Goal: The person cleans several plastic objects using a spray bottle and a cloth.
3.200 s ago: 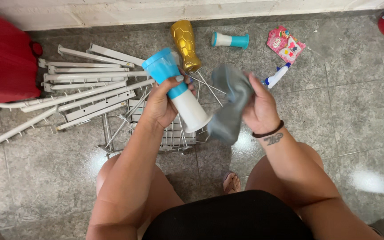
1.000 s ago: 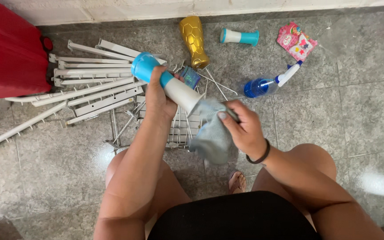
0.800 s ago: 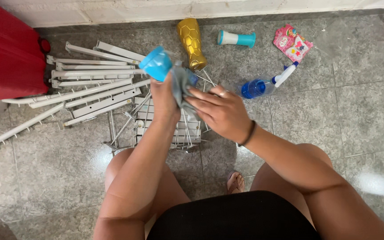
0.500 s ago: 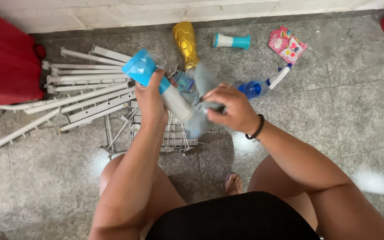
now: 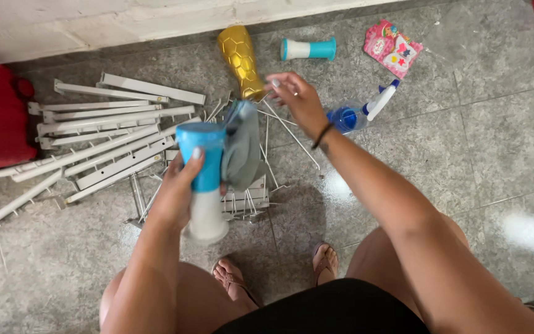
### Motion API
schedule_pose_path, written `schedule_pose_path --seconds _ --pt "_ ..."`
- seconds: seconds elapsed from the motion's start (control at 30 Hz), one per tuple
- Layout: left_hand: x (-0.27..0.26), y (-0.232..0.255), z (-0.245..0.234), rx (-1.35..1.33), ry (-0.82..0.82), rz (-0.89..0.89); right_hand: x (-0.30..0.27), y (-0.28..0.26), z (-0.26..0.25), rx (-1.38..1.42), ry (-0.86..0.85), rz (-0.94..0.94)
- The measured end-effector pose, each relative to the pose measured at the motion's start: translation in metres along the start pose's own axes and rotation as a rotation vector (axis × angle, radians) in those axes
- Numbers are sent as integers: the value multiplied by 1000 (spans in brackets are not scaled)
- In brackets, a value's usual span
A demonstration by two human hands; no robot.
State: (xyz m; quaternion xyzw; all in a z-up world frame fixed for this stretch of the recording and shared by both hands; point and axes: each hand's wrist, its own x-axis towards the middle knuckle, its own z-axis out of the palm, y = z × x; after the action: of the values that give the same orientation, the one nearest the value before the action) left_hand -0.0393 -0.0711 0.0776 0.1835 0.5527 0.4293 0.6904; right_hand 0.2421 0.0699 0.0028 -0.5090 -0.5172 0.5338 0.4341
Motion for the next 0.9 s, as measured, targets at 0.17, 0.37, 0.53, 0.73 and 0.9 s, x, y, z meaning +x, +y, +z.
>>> schedule_pose_path --seconds 0.17,0.37,0.53,0.73,0.9 --pt "-19 -9 -1 198 143 -16 66 113 -59 -776 29 103" --pt "-13 -19 21 111 160 -113 36 133 -38 -648 -472 15" --pt "-10 -16 22 27 169 -96 -40 90 32 -40 -1045 60" --pt "-29 2 36 217 78 -340 93 102 -2 -751 -212 38" --pt "-63 -8 12 -118 -26 -252 155 128 -52 -1248 -3 311"
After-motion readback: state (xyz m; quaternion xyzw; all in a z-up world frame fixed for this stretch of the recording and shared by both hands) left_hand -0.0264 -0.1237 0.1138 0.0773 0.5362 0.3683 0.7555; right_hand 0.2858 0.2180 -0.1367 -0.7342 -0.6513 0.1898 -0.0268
